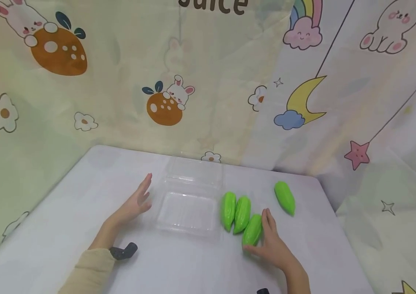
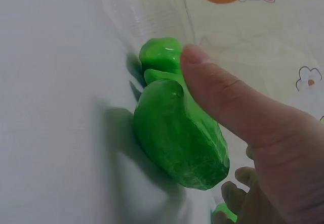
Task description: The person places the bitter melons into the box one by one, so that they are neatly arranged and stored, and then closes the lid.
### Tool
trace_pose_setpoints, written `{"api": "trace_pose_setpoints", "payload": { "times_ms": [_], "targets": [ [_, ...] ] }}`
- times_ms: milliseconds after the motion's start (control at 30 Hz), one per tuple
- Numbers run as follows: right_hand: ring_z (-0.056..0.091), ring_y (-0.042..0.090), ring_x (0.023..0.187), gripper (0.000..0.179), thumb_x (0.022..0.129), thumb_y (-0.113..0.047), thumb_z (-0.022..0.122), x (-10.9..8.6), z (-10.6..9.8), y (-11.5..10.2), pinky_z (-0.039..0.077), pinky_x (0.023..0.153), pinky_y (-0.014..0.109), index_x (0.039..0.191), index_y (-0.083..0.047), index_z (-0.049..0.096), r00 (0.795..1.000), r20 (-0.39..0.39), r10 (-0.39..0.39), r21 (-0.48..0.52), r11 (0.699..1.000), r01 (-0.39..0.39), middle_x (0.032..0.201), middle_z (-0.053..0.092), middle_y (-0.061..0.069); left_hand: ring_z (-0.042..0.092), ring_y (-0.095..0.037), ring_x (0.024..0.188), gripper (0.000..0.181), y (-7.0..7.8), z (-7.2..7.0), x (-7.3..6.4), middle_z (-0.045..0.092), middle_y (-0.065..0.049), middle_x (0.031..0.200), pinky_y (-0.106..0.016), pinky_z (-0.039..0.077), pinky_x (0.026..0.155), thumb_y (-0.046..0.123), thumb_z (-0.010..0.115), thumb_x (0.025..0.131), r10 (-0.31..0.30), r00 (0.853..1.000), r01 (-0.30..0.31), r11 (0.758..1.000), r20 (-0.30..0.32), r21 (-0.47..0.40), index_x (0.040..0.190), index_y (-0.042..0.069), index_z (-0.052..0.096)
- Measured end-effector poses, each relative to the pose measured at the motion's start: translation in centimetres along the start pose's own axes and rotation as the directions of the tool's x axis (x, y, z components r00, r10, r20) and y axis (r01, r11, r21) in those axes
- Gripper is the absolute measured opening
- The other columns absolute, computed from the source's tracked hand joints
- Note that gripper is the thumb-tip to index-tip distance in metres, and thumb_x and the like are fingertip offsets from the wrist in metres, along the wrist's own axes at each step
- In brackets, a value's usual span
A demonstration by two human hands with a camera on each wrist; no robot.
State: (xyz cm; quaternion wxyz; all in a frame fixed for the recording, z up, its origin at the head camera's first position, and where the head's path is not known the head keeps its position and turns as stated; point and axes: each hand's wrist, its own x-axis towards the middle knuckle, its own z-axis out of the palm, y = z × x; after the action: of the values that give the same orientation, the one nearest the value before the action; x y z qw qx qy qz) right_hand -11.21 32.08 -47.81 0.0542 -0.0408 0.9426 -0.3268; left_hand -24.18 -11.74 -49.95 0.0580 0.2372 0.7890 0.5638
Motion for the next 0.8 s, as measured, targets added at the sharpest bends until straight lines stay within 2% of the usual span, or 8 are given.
{"api": "trace_pose_setpoints", "payload": {
  "times_ms": [200,400,467,533,633,800],
  "targets": [
    [0.001,0.053,0.140,0.130,0.069,-0.041,0.082,-0.3,0.2,-0.3,0.013,0.108,0.069,0.148,0.006,-0.009,1.000,0.017,0.007,0.013,1.000,-0.007,0.153,-0.008,0.032,0.007,-0.036,0.147,0.102,-0.5,0.2,-0.5,-0.004,-0.006,0.162,-0.054,0.024,0.113,0.052,0.067,0.082,-0.018,0.999,0.024,0.991,0.048,-0.129,0.154,0.024,0.000],
    [0.004,0.054,0.140,0.132,0.066,-0.044,0.083,0.1,0.3,-0.6,0.014,0.109,0.067,0.147,0.009,-0.007,0.999,0.033,-0.009,-0.028,1.000,0.010,0.153,-0.005,0.034,0.007,-0.036,0.147,0.102,-0.8,0.2,-0.7,-0.003,-0.005,0.162,-0.055,0.022,0.114,0.050,0.070,0.081,-0.046,0.992,0.074,0.964,0.115,-0.255,0.154,0.028,0.002],
    [0.005,0.054,0.139,0.131,0.066,-0.045,0.082,0.2,0.2,-0.6,0.015,0.109,0.067,0.147,0.010,-0.005,0.999,0.036,-0.012,-0.046,0.999,0.013,0.152,-0.002,0.035,0.007,-0.039,0.146,0.101,-0.9,0.2,-0.7,-0.003,-0.009,0.161,-0.057,0.021,0.114,0.045,0.071,0.082,-0.029,0.991,0.067,0.954,0.133,-0.291,0.154,0.028,0.002],
    [0.008,0.055,0.138,0.130,0.067,-0.046,0.082,0.2,0.0,-0.6,0.016,0.109,0.067,0.147,0.012,-0.003,0.999,0.038,-0.010,-0.060,0.998,0.012,0.151,0.001,0.036,0.009,-0.043,0.145,0.099,-1.3,0.3,-0.6,-0.002,-0.011,0.161,-0.058,0.022,0.113,0.041,0.071,0.083,-0.021,0.989,0.063,0.955,0.145,-0.289,0.154,0.029,0.003],
    [0.011,0.056,0.137,0.128,0.067,-0.047,0.081,0.4,-0.3,-0.5,0.018,0.108,0.067,0.146,0.013,-0.001,0.999,0.040,0.004,-0.080,0.997,-0.001,0.149,0.006,0.038,0.011,-0.043,0.145,0.097,-1.5,0.5,-0.2,-0.002,-0.008,0.161,-0.057,0.022,0.114,0.037,0.071,0.083,-0.029,0.987,0.073,0.956,0.156,-0.285,0.153,0.032,0.004],
    [0.013,0.056,0.136,0.127,0.068,-0.046,0.081,0.8,-0.7,-0.1,0.019,0.108,0.068,0.146,0.012,0.000,0.998,0.063,0.008,-0.085,0.996,-0.002,0.149,0.007,0.039,0.012,-0.040,0.145,0.103,-1.4,0.8,0.2,0.000,-0.004,0.162,-0.053,0.022,0.115,0.047,0.075,0.077,-0.078,0.986,0.118,0.953,0.148,-0.280,0.152,0.035,0.005]
  ]
}}
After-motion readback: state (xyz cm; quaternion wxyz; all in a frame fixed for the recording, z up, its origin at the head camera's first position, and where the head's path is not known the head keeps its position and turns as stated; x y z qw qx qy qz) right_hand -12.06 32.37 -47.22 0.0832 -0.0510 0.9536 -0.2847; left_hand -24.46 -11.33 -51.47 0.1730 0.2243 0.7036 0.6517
